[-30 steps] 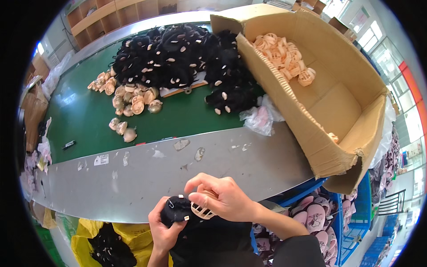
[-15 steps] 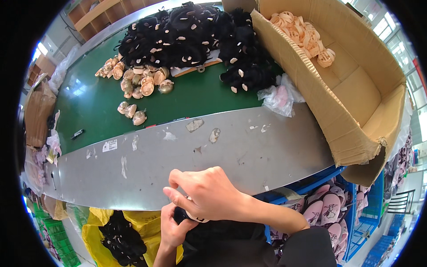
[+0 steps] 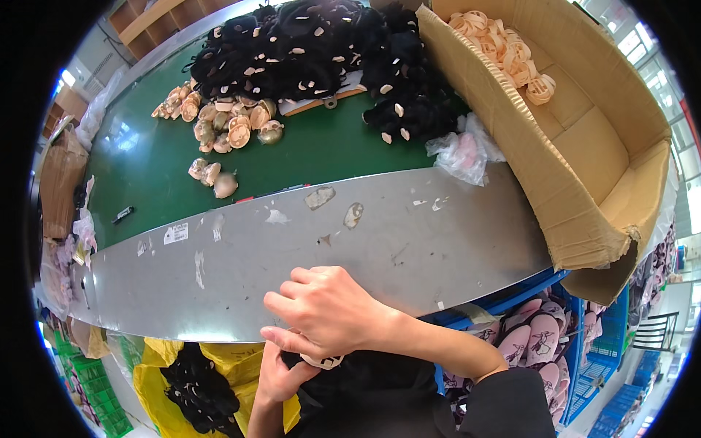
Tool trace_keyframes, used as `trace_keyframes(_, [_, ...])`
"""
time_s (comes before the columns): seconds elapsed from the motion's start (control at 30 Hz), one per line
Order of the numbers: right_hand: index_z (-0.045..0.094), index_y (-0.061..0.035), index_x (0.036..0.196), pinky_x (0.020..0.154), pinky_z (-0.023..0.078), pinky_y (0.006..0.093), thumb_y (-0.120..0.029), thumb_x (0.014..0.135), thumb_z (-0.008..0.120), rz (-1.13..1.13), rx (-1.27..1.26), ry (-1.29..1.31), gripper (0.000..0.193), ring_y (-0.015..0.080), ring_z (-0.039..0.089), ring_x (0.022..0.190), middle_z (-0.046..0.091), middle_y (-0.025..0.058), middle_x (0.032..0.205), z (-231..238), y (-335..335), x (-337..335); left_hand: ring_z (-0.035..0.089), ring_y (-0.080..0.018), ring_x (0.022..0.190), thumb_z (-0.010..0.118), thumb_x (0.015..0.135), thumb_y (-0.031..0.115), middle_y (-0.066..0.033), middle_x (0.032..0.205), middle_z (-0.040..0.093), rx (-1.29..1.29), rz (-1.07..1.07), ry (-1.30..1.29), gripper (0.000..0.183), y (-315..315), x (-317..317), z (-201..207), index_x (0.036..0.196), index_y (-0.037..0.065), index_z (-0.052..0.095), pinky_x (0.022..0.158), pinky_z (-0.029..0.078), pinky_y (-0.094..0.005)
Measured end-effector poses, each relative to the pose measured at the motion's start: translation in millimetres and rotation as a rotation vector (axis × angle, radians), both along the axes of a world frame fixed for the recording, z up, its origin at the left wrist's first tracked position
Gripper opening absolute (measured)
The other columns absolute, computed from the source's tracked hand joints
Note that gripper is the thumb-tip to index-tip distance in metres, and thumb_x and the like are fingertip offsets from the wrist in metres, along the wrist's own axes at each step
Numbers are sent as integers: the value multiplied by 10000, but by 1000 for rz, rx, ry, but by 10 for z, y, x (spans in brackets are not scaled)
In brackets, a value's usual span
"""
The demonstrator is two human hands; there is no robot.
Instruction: The person repeatedly picks up black slipper uppers and beige slipper soles from a green worktable, presses them together by hand, and places the assembled pairs into a yellow bag. The process is repeated continuously throughout the clip.
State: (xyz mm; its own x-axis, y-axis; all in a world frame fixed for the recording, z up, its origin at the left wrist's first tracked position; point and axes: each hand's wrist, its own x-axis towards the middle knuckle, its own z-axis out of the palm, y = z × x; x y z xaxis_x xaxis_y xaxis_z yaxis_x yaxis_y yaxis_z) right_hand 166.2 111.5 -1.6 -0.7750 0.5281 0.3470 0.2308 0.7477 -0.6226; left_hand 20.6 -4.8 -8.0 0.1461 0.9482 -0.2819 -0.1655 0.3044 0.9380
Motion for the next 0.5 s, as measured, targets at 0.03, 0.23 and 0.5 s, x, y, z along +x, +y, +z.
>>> trace_keyframes(0.03, [603,-75,834,488,445,378,-343,975,608,-48,29,38,303,277,568,559,568,62,683,-21,-11,-12,658,-144,843,718,754,57,-60,899,706,51,42,79,298,-6,2,-26,1034,-19,651,794,514,-290])
trace_keyframes(0.23, [555,-74,686,445,380,369,-305,992,569,-185,-214,240,383,271,466,481,472,76,604,-84,-151,-121,650,-168,790,902,722,141,-93,917,670,281,304,602,613,-1,127,-57,1175,31,505,741,531,-303])
trace_keyframes(0.5, [524,-55,632,463,371,358,-210,989,451,-69,-365,424,396,245,457,477,486,72,584,-191,-154,-146,669,-159,786,868,716,69,-70,900,672,319,412,511,536,-100,155,-157,1142,27,547,744,542,-285])
